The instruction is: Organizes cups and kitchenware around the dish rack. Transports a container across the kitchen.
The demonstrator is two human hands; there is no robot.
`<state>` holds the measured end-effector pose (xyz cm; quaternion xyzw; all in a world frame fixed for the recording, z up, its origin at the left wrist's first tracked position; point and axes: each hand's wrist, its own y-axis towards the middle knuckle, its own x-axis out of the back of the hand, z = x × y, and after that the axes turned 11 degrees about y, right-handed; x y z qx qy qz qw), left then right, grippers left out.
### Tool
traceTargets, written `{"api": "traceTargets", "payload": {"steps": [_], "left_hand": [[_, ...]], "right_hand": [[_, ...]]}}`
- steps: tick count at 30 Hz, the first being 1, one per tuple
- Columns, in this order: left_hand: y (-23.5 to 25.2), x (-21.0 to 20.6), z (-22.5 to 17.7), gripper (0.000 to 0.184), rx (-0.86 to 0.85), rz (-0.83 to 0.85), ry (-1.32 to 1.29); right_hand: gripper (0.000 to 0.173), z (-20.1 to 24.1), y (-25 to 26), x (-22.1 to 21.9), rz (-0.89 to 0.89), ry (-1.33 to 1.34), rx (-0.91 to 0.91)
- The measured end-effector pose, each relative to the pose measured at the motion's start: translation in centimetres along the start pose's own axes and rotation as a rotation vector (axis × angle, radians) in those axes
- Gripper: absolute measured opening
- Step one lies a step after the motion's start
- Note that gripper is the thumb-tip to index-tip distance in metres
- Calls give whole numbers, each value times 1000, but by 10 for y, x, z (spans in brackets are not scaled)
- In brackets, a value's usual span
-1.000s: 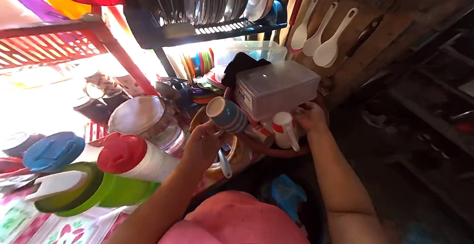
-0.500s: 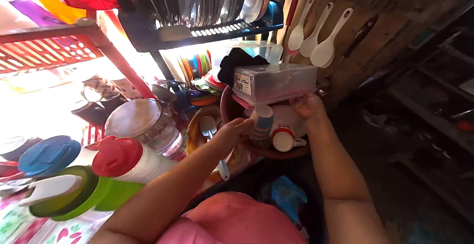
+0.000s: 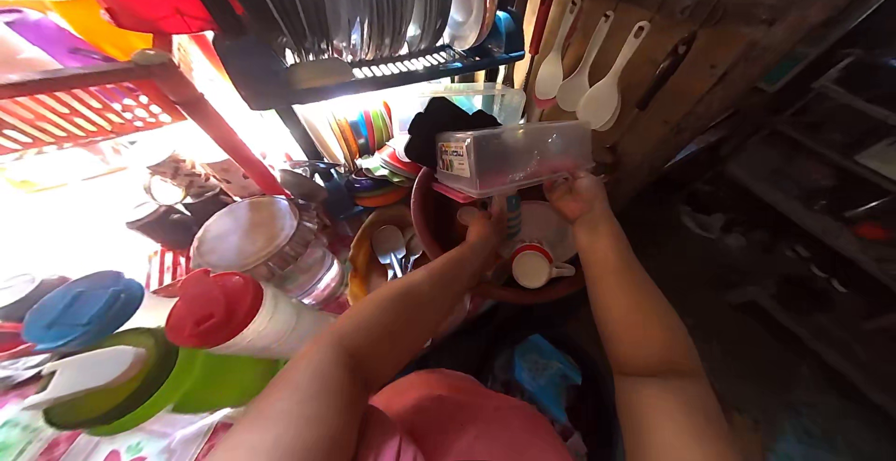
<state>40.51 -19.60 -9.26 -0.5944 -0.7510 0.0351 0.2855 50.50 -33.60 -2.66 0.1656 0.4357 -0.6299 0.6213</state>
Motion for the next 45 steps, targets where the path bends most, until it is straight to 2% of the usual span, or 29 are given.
{"api": "traceTargets", "payload": {"steps": [3, 4, 6, 8, 10, 12, 17, 18, 20, 21, 23, 29, 33, 39, 45], "left_hand": [[-4, 9, 0, 37, 29, 82, 124], [-4, 13, 0, 35, 40, 90, 91], [-10, 24, 3, 40, 56, 80, -71], [-26, 38, 7, 44, 25, 23, -368], [-44, 50, 4, 40, 9, -60, -720], [-50, 59, 1, 38, 50, -100, -935], [-44, 68, -1, 47, 69, -132, -1054], [-41, 68, 0, 48, 52, -178, -1049], [-39, 69, 4, 66, 20, -232, -1037], [-40, 69, 5, 69, 18, -240, -1031], [-44, 71, 5, 62, -9, -235, -1031], [-47, 81, 0, 44, -123, -193, -951], [-50, 93, -32, 38, -195, -188, -816], [-52, 79, -80, 59, -255, -84, -445], [-46, 72, -147, 49, -469, -31, -64]], "right_hand": [[23, -3, 0, 2, -1, 9, 14], [23, -3, 0, 1, -3, 7, 13], [27, -3, -2, -2, -18, -1, 12], [34, -3, -6, -7, -43, -25, 25], [40, -7, -11, -12, -79, -48, 44], [39, -11, -19, -17, -99, -65, 80], [37, -8, -29, -30, -45, -153, 60], [36, -8, -33, -33, -26, -168, 78], [36, -8, -42, -40, -36, -158, 159], [40, -8, -47, -43, -58, -139, 190], [44, -9, -53, -47, -87, -127, 223], [48, 4, -55, -45, -49, -146, 135], [47, 16, -51, -27, -65, -130, 101], [44, 18, -67, 23, -118, -74, 82], [39, 27, -87, 59, -96, -212, -63]]}}
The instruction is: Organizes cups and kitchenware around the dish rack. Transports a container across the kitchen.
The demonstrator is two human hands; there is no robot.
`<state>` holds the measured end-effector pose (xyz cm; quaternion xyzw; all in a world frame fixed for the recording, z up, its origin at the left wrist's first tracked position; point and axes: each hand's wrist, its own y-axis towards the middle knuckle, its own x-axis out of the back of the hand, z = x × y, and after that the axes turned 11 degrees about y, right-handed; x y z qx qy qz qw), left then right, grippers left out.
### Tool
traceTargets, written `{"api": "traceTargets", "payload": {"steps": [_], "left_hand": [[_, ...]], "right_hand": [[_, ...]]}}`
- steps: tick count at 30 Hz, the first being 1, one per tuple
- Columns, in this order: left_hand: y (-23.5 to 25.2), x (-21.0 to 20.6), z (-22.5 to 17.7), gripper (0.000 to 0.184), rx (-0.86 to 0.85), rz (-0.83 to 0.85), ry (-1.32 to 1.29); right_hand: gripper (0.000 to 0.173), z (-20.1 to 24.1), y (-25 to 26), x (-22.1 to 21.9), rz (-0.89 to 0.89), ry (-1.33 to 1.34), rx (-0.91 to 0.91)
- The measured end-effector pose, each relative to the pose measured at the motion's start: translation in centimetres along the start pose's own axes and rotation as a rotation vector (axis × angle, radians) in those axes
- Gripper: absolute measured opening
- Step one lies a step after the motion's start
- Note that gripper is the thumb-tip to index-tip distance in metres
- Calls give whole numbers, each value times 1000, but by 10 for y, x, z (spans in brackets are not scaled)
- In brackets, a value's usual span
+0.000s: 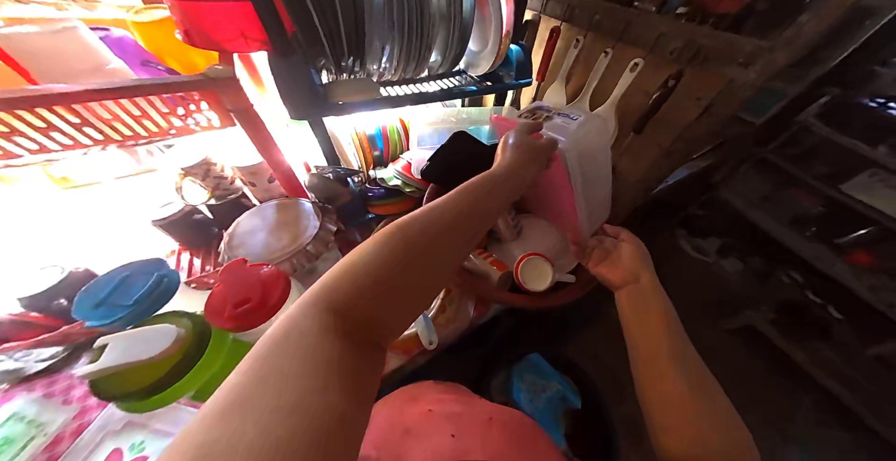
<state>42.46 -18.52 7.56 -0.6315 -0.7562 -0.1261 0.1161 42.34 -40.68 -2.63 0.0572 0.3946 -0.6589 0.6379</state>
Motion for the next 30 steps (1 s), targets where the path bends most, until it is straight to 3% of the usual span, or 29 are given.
{"api": "traceTargets", "payload": {"steps": [4, 6, 9, 12, 17, 20, 26, 28, 30], "left_hand": [[37, -9, -13, 57, -33, 62, 94], [55, -7, -8, 75, -41, 86, 149], [65, -8, 6, 93, 49, 28, 96], [64, -11, 23, 97, 106, 22, 9], [50, -9, 22, 88, 112, 39, 114], [22, 13, -3, 77, 25, 140, 312], [-73, 99, -52, 51, -396, 578, 1092], [-116, 136, -51, 42, -332, 614, 1134], [-156, 181, -68, 43, -157, 664, 1248]], "right_hand": [[38, -2, -1, 18, 71, -242, 121], [46, -4, -3, 23, 96, -309, 201], [46, -10, -8, 28, 96, -316, 275], [43, -14, -15, 31, 82, -335, 341], [37, -14, -30, 24, 120, -325, 466], [33, -19, -47, 16, 232, -299, 612], [26, -45, -67, -5, 652, -319, 773], [26, -59, -69, -16, 816, -348, 776], [29, -73, -69, -30, 945, -385, 771]]}}
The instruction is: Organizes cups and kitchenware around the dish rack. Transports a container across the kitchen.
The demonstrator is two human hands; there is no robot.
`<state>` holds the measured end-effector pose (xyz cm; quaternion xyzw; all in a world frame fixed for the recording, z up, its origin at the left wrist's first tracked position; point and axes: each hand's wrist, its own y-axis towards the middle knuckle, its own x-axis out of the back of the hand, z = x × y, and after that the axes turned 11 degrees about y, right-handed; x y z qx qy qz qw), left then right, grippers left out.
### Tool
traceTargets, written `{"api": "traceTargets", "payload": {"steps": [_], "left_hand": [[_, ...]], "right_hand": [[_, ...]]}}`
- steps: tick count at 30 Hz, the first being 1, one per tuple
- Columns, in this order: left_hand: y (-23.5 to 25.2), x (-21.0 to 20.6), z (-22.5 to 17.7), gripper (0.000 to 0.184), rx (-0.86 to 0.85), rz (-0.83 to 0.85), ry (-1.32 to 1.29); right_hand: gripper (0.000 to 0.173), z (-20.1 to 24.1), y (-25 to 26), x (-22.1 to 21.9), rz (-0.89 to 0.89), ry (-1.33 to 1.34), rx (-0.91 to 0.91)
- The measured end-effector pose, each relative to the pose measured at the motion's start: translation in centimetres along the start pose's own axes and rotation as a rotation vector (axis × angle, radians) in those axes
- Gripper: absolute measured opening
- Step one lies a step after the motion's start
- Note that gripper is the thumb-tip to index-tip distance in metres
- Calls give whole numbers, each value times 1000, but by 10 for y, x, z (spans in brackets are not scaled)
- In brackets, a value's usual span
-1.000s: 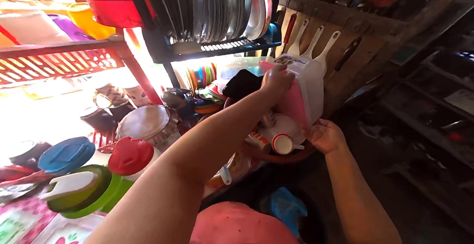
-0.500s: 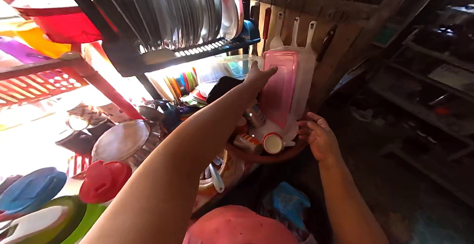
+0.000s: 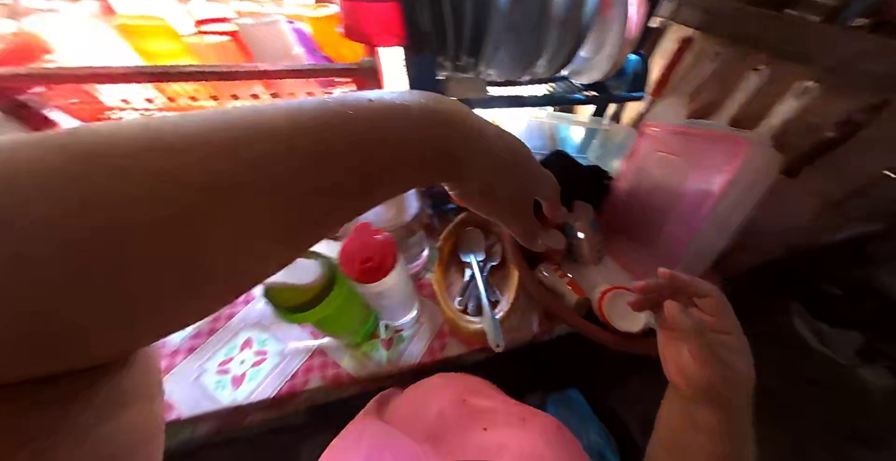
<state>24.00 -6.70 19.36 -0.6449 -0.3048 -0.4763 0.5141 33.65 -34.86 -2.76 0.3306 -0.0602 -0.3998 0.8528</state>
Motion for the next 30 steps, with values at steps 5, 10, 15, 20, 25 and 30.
{"api": "traceTargets", "payload": {"steps": [5, 10, 15, 20, 25, 30], "left_hand": [[-122, -26, 72, 43, 323, -283, -145], [-192, -102, 151, 34, 586, -382, -390], [-200, -184, 214, 36, 661, -162, -598], [-155, -254, 298, 57, 700, -347, -760], [-80, -285, 362, 62, 946, -625, -939], [-30, -314, 399, 52, 887, -710, -1065]], "right_hand": [[28, -19, 17, -52, 132, -31, -47], [28, -35, 26, -107, 226, -60, -94], [28, -30, 46, -166, 408, -128, -16], [29, -48, 104, -233, 573, -301, 21], [29, -99, 187, -318, 850, -844, -157], [47, -187, 232, -371, 1051, -1166, -280]]}}
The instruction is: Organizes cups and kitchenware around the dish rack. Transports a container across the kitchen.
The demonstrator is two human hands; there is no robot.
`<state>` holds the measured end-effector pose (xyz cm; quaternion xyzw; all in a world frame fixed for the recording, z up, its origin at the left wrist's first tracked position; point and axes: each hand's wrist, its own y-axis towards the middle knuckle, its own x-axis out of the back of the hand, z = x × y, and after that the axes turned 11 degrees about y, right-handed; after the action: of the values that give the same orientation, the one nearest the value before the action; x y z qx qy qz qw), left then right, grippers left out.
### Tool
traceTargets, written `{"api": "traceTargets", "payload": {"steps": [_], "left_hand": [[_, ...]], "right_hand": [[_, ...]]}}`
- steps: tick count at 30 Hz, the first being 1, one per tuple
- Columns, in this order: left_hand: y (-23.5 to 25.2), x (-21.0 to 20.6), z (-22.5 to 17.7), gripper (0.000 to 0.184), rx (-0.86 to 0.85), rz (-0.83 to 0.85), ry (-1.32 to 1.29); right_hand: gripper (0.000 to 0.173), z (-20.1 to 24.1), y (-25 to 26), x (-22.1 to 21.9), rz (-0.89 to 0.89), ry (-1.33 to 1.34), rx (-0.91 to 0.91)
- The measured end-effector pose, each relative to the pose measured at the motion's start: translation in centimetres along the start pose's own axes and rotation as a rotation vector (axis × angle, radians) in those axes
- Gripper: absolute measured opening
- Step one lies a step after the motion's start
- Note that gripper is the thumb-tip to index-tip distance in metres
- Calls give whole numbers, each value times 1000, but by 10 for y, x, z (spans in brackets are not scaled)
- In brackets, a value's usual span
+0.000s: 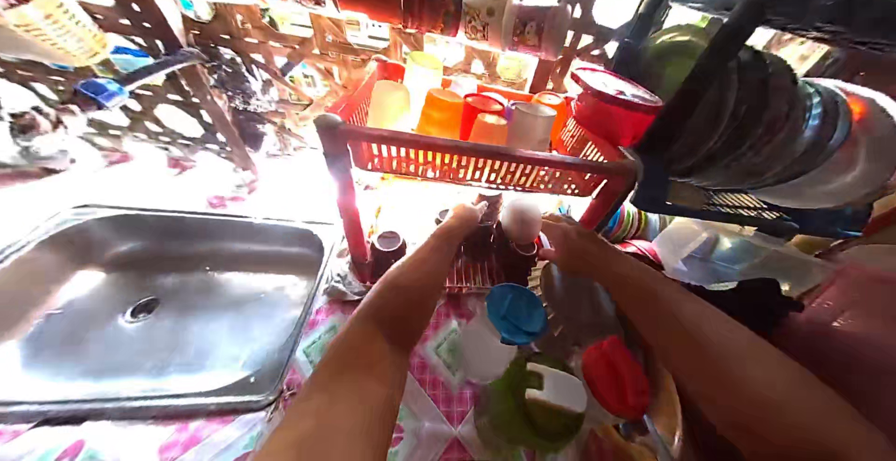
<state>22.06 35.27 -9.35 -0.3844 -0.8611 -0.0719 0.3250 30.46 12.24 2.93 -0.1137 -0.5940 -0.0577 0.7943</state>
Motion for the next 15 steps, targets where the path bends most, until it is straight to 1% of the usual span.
{"api": "traceTargets", "payload": {"steps": [2, 3, 6, 8, 10, 11, 13, 15], "left_hand": [[1, -4, 5, 48, 45, 15, -44], [-3, -3, 4, 46, 67, 52, -92], [-34, 12, -5, 44, 59, 113, -224], [-64, 27, -3, 42, 30, 109, -198], [-100, 50, 2, 42, -64, 92, -40], [-118, 60, 7, 39, -142, 47, 89], [-154, 76, 18, 32, -290, -88, 441], [-197, 81, 28, 23, -339, -215, 845]], "right_hand": [[49, -9, 29, -18, -146, -28, -73], [54, -12, 41, -25, -206, -29, -108], [80, -3, 65, -20, -137, -43, -365], [96, -4, 79, -16, -68, -31, -445], [102, -11, 90, -17, -21, -21, -482], [99, -12, 93, -17, 2, -5, -487], [94, -10, 101, -13, 59, 18, -491], [94, -3, 102, -11, 93, -23, -497]]}}
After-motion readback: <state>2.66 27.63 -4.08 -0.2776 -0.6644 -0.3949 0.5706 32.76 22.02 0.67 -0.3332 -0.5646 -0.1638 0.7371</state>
